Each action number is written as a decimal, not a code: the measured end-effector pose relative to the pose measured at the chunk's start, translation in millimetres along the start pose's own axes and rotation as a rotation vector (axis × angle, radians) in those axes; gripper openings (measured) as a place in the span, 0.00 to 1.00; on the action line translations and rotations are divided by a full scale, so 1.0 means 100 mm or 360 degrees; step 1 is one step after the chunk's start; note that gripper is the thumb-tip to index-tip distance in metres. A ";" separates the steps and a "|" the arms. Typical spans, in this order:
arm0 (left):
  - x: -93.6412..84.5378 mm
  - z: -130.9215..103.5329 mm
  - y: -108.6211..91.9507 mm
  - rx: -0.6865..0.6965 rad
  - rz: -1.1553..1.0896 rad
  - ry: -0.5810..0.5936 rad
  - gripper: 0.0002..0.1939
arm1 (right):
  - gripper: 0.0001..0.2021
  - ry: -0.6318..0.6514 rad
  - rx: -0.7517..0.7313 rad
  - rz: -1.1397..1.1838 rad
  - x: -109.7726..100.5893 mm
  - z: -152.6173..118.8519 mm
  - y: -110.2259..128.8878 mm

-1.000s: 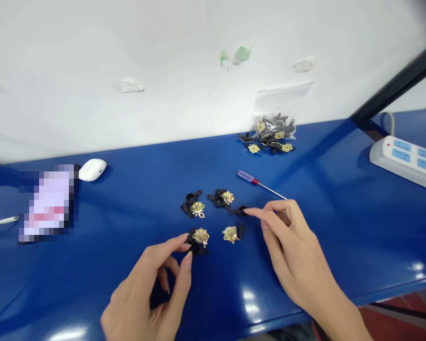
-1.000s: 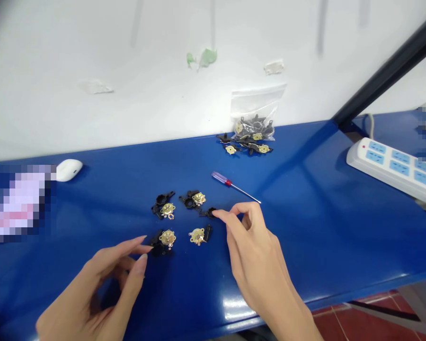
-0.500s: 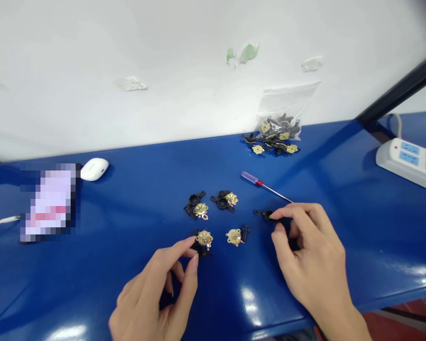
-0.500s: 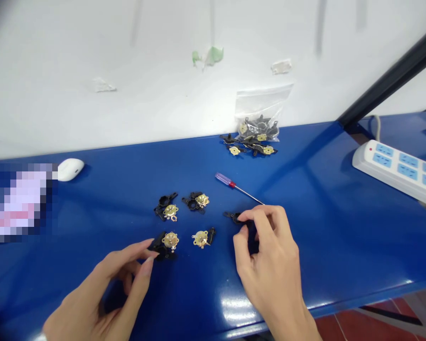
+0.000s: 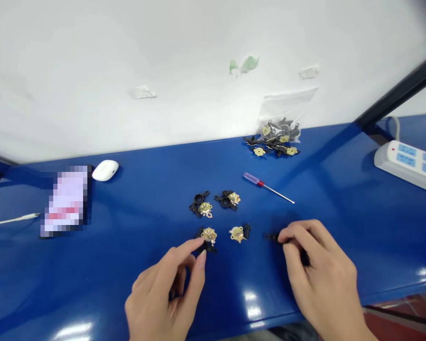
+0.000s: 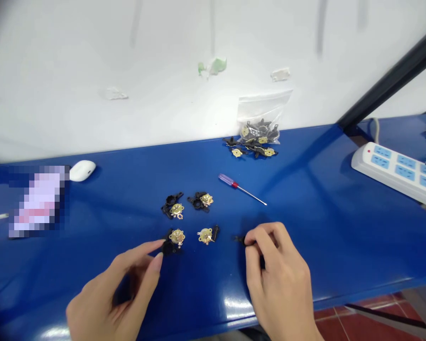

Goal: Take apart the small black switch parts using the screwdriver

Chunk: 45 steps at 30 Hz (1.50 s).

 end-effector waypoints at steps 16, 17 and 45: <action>0.32 -0.11 -0.31 0.0326 -0.0215 0.0389 0.07 | 0.16 0.0285 -0.0344 0.0701 0.18 -0.07 0.70; 0.31 -0.10 -0.31 0.0336 -0.0226 0.0374 0.07 | 0.16 0.0290 -0.0361 0.0723 0.20 -0.07 0.69; 0.34 -0.12 -0.26 0.0308 -0.0174 0.0361 0.18 | 0.06 -0.0121 0.0450 0.1122 0.10 0.04 0.09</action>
Point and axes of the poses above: each hand's wrist, its own z-axis towards the middle knuckle, its own x-axis out of the palm, y = z × x, the point moved 7 cm from there along z, towards the middle knuckle, and after that the axes turned 6 degrees about -x, right-handed, at the moved point
